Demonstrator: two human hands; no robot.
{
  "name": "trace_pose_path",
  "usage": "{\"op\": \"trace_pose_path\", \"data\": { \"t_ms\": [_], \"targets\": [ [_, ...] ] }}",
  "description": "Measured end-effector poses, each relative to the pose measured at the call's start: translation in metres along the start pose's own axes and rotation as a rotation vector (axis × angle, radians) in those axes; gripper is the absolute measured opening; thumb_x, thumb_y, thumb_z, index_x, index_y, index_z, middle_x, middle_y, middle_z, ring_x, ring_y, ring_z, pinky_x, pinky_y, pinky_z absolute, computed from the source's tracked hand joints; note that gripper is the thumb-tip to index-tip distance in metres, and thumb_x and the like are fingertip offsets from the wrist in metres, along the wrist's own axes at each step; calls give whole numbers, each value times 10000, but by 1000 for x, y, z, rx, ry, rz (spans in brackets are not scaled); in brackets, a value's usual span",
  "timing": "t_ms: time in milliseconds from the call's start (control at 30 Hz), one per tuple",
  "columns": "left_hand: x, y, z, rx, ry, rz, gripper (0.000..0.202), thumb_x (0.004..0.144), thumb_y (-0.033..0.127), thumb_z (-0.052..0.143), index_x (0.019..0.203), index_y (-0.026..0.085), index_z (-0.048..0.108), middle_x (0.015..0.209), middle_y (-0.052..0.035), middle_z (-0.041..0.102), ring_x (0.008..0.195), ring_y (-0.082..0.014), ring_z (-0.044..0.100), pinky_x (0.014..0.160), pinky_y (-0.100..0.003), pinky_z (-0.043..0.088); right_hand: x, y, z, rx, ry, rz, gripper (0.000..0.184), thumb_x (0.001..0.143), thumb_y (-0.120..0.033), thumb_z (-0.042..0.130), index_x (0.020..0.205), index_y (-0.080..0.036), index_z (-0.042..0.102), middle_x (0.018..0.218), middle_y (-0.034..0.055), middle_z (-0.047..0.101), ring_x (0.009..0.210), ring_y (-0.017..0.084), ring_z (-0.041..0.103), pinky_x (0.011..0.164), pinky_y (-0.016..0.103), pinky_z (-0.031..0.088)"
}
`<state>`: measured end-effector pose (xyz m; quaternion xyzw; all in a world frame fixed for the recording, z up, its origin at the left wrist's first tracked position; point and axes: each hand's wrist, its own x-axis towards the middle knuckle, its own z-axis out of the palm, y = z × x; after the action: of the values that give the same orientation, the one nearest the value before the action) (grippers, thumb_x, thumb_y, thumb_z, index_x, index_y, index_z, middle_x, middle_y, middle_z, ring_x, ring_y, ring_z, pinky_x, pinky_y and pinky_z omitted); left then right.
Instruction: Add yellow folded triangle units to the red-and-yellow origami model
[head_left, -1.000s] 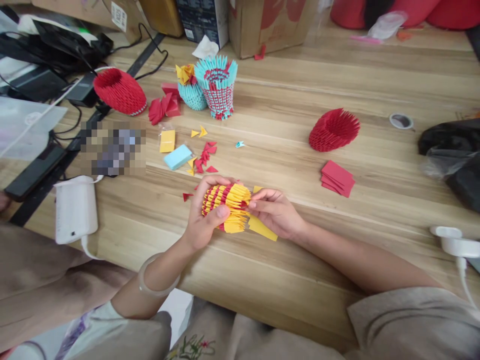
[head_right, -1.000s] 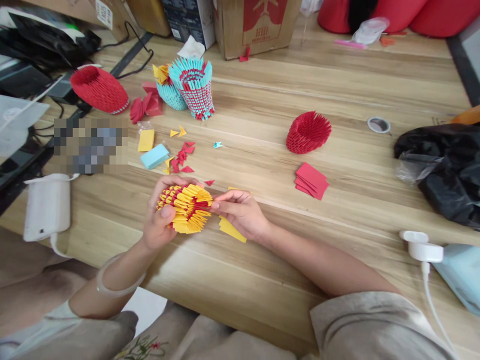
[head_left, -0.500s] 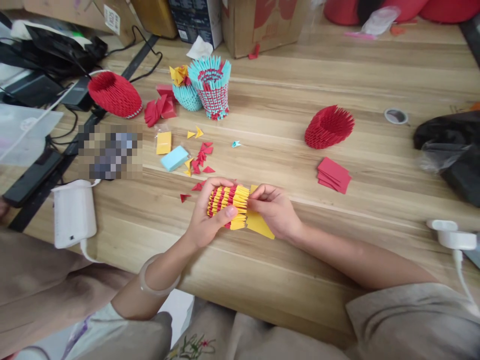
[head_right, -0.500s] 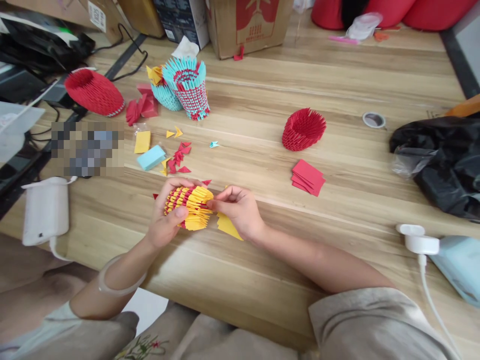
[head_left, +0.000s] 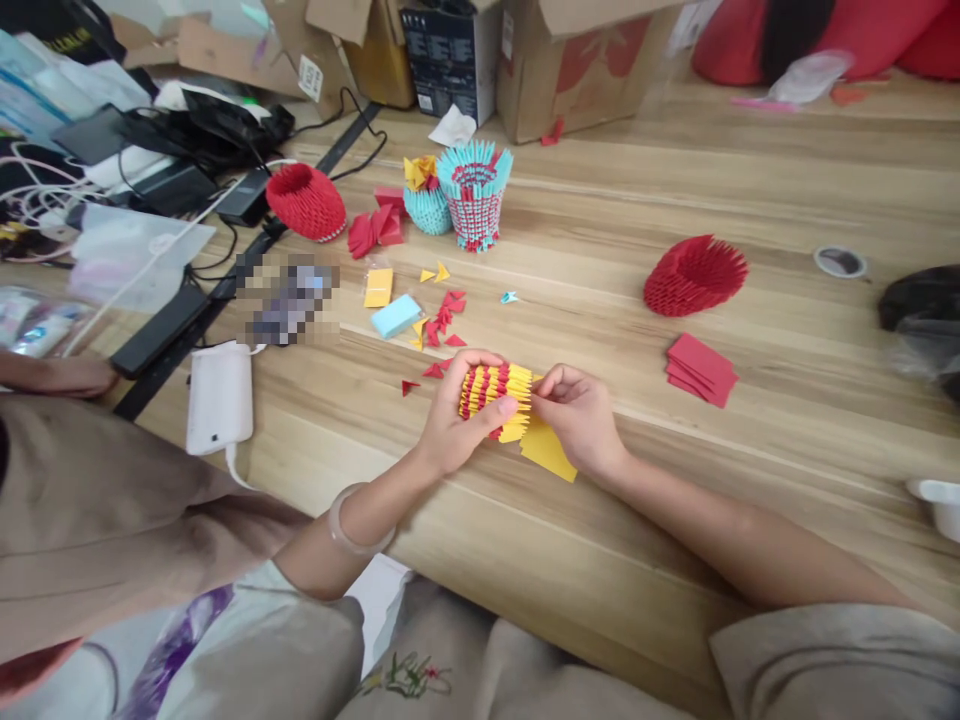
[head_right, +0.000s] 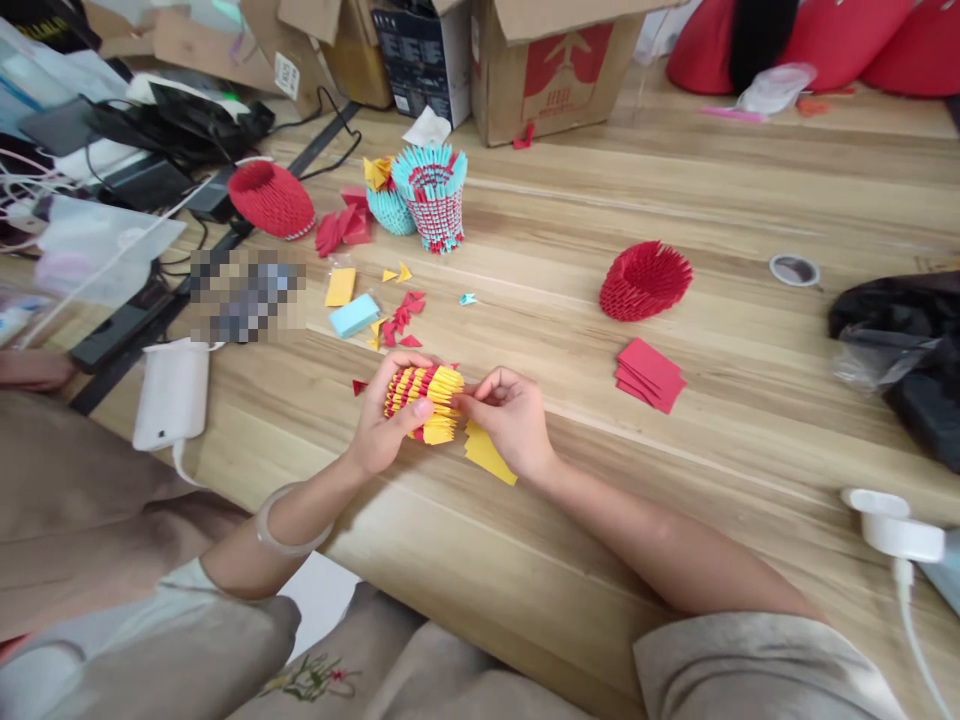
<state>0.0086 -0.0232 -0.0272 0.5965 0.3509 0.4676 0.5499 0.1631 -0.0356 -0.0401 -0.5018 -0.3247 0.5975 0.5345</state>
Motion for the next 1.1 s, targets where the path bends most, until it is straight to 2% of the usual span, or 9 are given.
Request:
{"op": "trace_pose_path", "data": {
  "t_ms": [67,233,500,600,767,967,1100],
  "targets": [
    [0,0,-1,-8,4,25,334,787,363,681,1024,208,504,1032,-53,570,865,-164,589,825,-306,478,0,-1,-1,2,-10,0,341,496,-228,823,540,-180,488,593,-8,643,506,93,548,483,201,429],
    [-2,-3,-3,16,-40,19,355,786,362,682,1056,219,500,1072,-64,573,882,-176,590,822,-313,481,1,-3,-2,-35,-10,-36,297,497,-197,803,528,-176,508,493,-39,581,440,74,501,434,181,391],
    [-2,0,-3,-38,-38,-18,359,783,385,686,1038,224,491,1015,-43,567,834,-155,582,770,-279,484,4,-2,-4,14,-97,-69,313,510,-176,823,538,-178,511,540,-36,610,468,78,546,462,184,438],
    [-1,2,-2,-44,-13,-41,366,779,404,689,1027,220,494,1006,-39,565,823,-149,582,762,-272,482,4,-2,-3,5,-104,-77,322,518,-207,841,552,-182,522,544,-37,607,482,82,555,478,190,452],
    [1,3,-1,-116,30,-63,347,788,420,676,1005,221,493,953,-21,567,791,-136,583,739,-258,485,5,-7,-1,-29,-130,-97,255,549,-287,842,706,-183,669,683,5,691,598,118,621,580,231,513],
    [-1,1,2,-124,-19,-98,382,755,416,710,1001,212,501,1031,-43,577,855,-152,595,766,-264,488,6,-5,-5,-83,-105,-40,253,522,-340,856,571,-175,671,588,13,684,490,112,575,473,220,456],
    [0,1,1,-151,36,-149,374,730,417,725,969,210,525,946,-22,603,777,-147,602,705,-256,489,12,-8,-13,-118,-207,-32,287,537,-399,857,600,-174,690,604,17,690,503,116,582,495,226,461]
  ]
}}
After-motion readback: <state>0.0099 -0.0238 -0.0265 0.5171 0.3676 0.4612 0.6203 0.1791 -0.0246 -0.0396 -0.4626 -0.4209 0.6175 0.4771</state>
